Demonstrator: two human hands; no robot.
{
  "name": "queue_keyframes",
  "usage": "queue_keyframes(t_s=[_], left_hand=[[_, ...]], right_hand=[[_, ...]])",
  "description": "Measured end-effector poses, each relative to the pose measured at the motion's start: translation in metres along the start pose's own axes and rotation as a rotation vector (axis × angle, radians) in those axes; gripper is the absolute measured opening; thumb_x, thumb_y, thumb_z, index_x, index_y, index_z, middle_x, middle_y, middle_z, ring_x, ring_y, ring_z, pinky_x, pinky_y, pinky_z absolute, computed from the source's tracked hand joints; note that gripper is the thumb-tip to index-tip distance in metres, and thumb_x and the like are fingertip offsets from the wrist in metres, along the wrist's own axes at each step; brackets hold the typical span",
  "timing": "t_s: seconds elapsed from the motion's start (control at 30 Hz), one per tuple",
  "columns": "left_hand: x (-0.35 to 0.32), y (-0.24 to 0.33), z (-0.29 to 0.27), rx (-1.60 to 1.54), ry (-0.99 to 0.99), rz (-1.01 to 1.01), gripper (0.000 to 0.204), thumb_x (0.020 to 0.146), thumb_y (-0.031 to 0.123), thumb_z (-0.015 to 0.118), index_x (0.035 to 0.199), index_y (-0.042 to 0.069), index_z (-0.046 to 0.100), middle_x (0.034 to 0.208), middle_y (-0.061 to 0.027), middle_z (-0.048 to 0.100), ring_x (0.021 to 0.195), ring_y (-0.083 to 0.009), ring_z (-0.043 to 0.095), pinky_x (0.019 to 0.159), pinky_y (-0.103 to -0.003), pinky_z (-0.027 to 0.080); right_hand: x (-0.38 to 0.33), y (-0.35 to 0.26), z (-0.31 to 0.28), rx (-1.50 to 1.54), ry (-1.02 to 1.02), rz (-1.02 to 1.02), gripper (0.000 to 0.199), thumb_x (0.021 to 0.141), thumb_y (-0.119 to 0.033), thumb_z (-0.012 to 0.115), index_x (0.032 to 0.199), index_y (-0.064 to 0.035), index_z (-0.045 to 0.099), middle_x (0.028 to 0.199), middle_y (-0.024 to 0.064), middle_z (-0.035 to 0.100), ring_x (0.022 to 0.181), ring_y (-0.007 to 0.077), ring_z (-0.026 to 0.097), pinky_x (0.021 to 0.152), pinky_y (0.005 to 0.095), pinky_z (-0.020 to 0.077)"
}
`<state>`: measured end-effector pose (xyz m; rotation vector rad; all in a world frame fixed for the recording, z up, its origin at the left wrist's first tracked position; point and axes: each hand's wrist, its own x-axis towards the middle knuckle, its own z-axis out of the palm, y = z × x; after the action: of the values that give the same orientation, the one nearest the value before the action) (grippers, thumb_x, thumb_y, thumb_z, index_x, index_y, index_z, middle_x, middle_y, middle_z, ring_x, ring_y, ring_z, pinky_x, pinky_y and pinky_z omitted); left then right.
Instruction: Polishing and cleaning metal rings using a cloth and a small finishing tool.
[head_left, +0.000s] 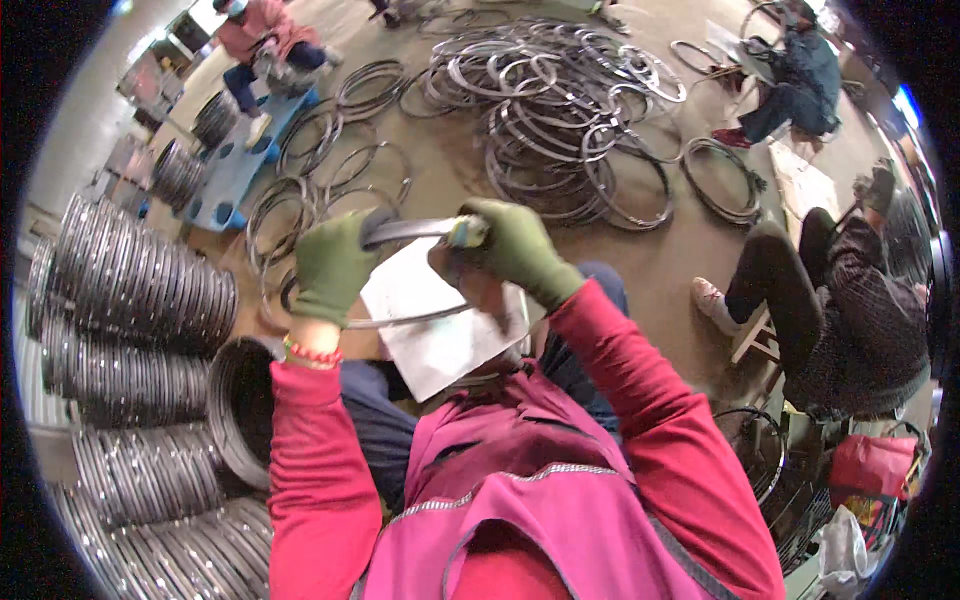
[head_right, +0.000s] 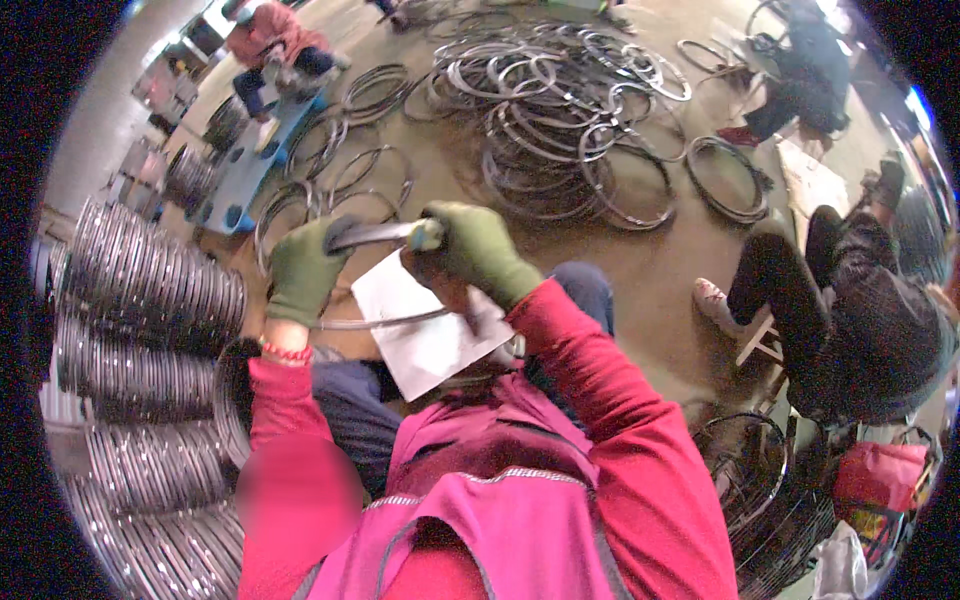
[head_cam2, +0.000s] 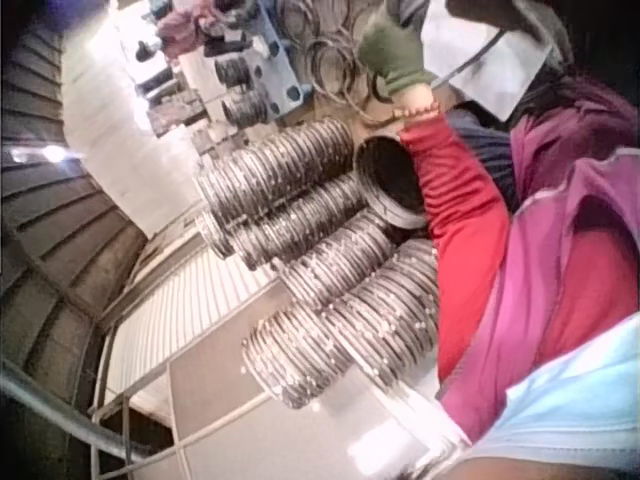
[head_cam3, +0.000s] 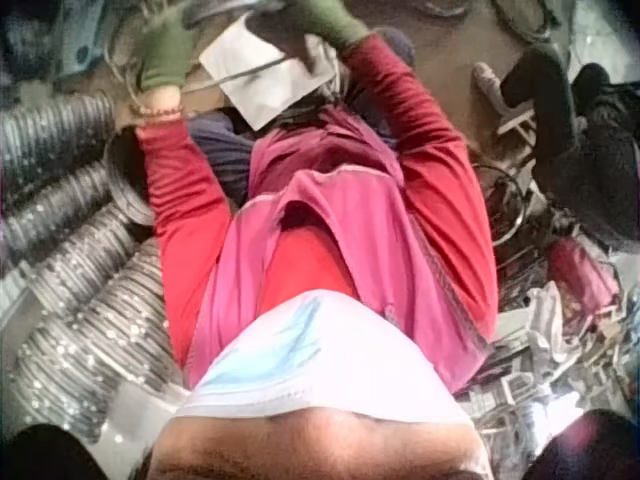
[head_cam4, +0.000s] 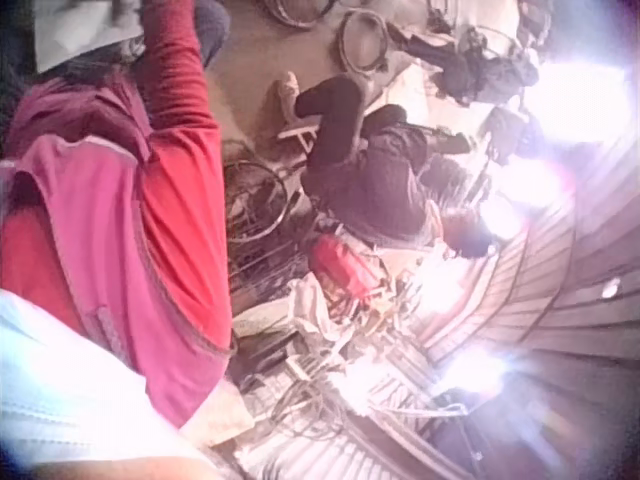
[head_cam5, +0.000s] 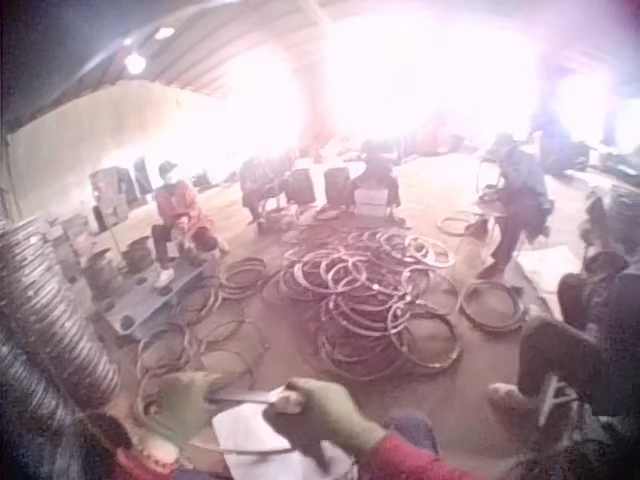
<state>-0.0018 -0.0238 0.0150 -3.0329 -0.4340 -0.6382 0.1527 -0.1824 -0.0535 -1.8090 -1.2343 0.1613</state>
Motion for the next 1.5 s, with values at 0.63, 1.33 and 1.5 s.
queue_keyframes(t_s=[0.63,1.33,1.5], left_hand=[[0.012,0.000,-0.002,-0.325,-0.011,-0.038,0.028,0.070,0.021,0.067,0.097,0.013,0.064,0.083,-0.0120,0.063,0.076,-0.0315,0.060,0.064,-0.038,0.047],[0.008,-0.006,0.011,-0.191,0.016,-0.033,0.024,0.073,0.020,0.063,0.096,0.012,0.064,0.080,-0.0145,0.062,0.073,-0.0333,0.060,0.061,-0.040,0.048],[-0.017,-0.068,0.010,-0.322,0.076,-0.150,0.032,0.067,0.008,0.061,0.097,0.012,0.066,0.085,-0.0147,0.064,0.079,-0.0328,0.061,0.068,-0.037,0.049]], right_hand=[[0.039,-0.069,0.001,-0.339,-0.207,-0.143,0.024,0.065,-0.018,0.063,0.087,-0.0081,0.060,0.075,0.0126,0.063,0.071,0.0293,0.064,0.062,0.0400,0.0506],[0.044,-0.050,0.002,-0.304,-0.192,-0.161,0.035,0.060,-0.021,0.065,0.093,-0.0108,0.059,0.085,0.0110,0.062,0.078,0.0308,0.062,0.068,0.0388,0.0504],[0.005,0.039,0.011,0.353,-0.063,0.225,0.048,0.065,-0.017,0.076,0.107,-0.0070,0.057,0.092,0.0077,0.064,0.083,0.0160,0.062,0.075,0.0303,0.0498]])
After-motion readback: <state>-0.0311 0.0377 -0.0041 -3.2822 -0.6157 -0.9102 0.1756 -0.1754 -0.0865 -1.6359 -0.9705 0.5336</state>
